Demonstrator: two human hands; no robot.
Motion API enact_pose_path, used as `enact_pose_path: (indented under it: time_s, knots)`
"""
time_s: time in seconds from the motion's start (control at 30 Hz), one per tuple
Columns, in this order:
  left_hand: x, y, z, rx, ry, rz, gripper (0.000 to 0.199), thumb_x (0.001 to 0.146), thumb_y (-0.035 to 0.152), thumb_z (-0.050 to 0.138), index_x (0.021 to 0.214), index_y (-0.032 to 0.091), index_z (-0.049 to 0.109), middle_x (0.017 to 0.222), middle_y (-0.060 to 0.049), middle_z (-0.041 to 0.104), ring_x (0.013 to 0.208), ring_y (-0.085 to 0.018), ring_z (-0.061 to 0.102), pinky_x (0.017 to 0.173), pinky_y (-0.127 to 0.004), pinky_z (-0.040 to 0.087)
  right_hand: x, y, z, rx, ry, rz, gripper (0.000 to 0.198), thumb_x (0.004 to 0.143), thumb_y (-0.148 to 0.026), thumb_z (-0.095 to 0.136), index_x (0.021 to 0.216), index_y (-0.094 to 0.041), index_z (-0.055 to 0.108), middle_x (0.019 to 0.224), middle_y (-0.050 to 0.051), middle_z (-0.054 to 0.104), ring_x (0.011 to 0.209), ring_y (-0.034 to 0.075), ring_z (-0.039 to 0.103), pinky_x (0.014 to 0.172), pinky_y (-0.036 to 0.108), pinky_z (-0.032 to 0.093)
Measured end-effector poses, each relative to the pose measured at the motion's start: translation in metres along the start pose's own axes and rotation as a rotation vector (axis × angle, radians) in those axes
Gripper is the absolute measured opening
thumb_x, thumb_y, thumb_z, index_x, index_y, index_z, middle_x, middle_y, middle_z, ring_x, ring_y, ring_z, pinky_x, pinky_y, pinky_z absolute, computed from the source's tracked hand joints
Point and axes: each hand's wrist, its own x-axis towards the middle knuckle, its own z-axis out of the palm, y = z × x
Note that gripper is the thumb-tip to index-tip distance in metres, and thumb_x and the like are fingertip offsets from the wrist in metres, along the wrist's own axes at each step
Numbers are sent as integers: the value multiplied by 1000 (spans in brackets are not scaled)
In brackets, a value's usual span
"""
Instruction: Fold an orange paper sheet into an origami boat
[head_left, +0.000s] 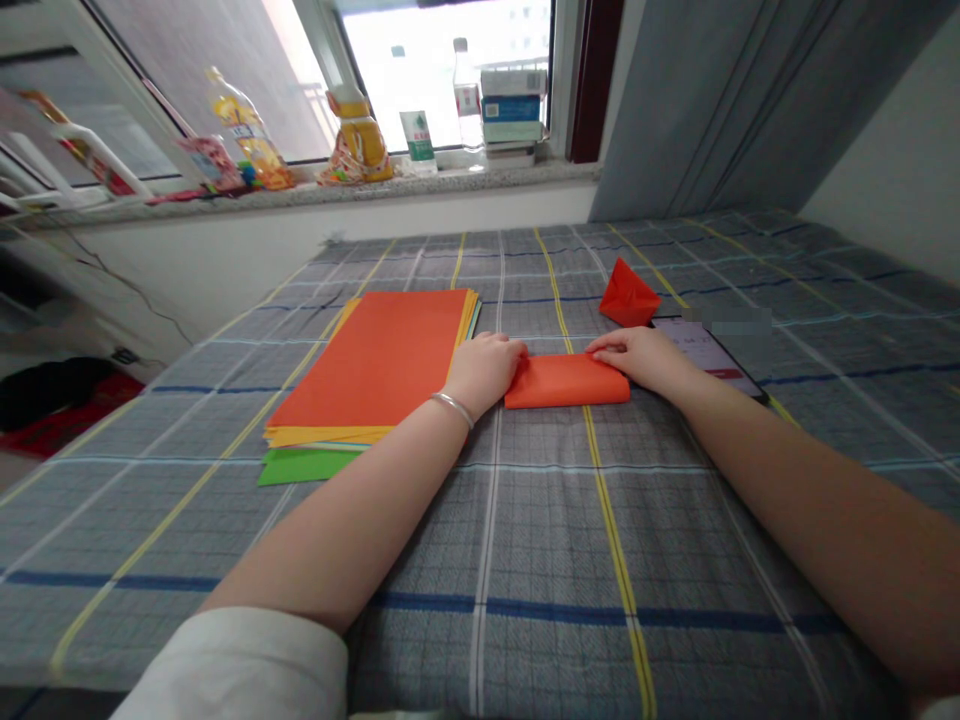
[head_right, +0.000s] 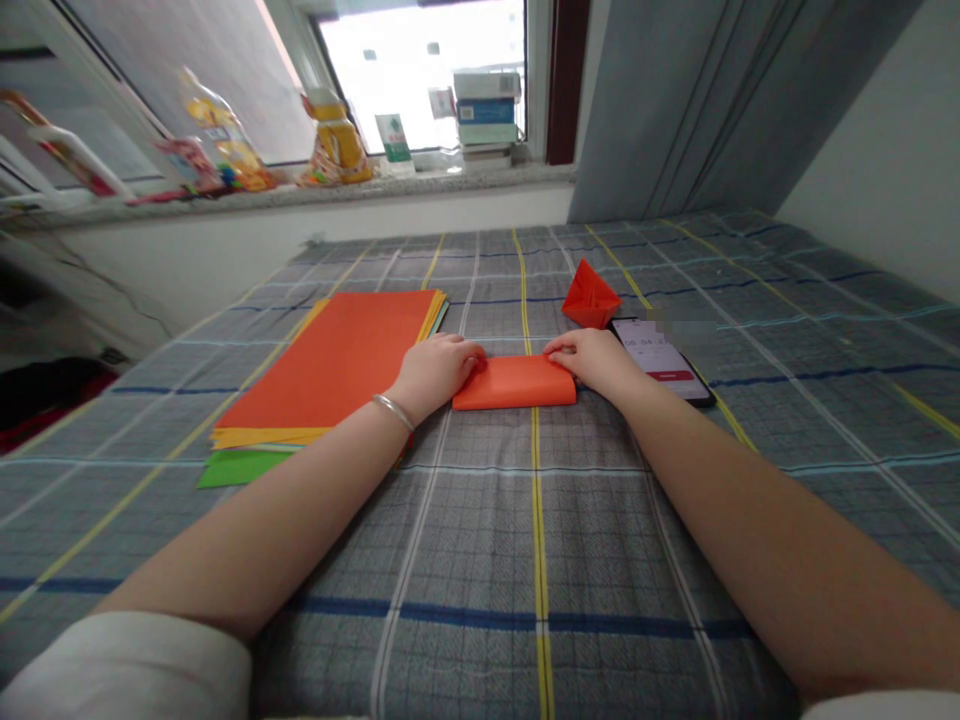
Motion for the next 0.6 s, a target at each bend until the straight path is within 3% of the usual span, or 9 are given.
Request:
enact_pose_path:
  time_s: [0.13, 0.33, 0.5, 0.6]
  knots:
    - [1, -4, 2, 16, -24, 72, 27, 95, 23, 49, 105, 27, 74, 95, -7, 69, 91, -23, 62, 75, -32, 48, 0, 0, -1, -16, -10, -1, 19, 85, -23, 62, 95, -22, 78, 94, 3, 77, 86, 20, 69, 80, 32, 50]
    - [2, -5, 6, -88, -37, 55, 31, 94, 21, 46, 104, 25, 75, 99, -7, 67, 93, -21, 59, 86, -33, 47, -1, 0, 0, -10, -1, 0, 19, 85, -24, 62, 96, -23, 78, 96, 2, 77, 89, 20, 69, 81, 31, 50]
    - [0, 2, -1, -207, -75, -74, 34, 90, 47, 54, 101, 23, 75, 101, -8, 64, 96, -22, 58, 91, -36, 47, 1, 3, 2, 7, 4, -43, 20, 85, -23, 61, 96, -22, 77, 96, 3, 77, 89, 21, 69, 82, 32, 51]
    - [-5, 6, -3, -177, -58, -73, 37, 88, 52, 55, 102, 24, 75, 106, -8, 62, 98, -23, 58, 93, -38, 46, 1, 5, 2, 15, 11, -63, 21, 85, -25, 60, 96, -23, 77, 95, 3, 77, 87, 21, 69, 81, 34, 52]
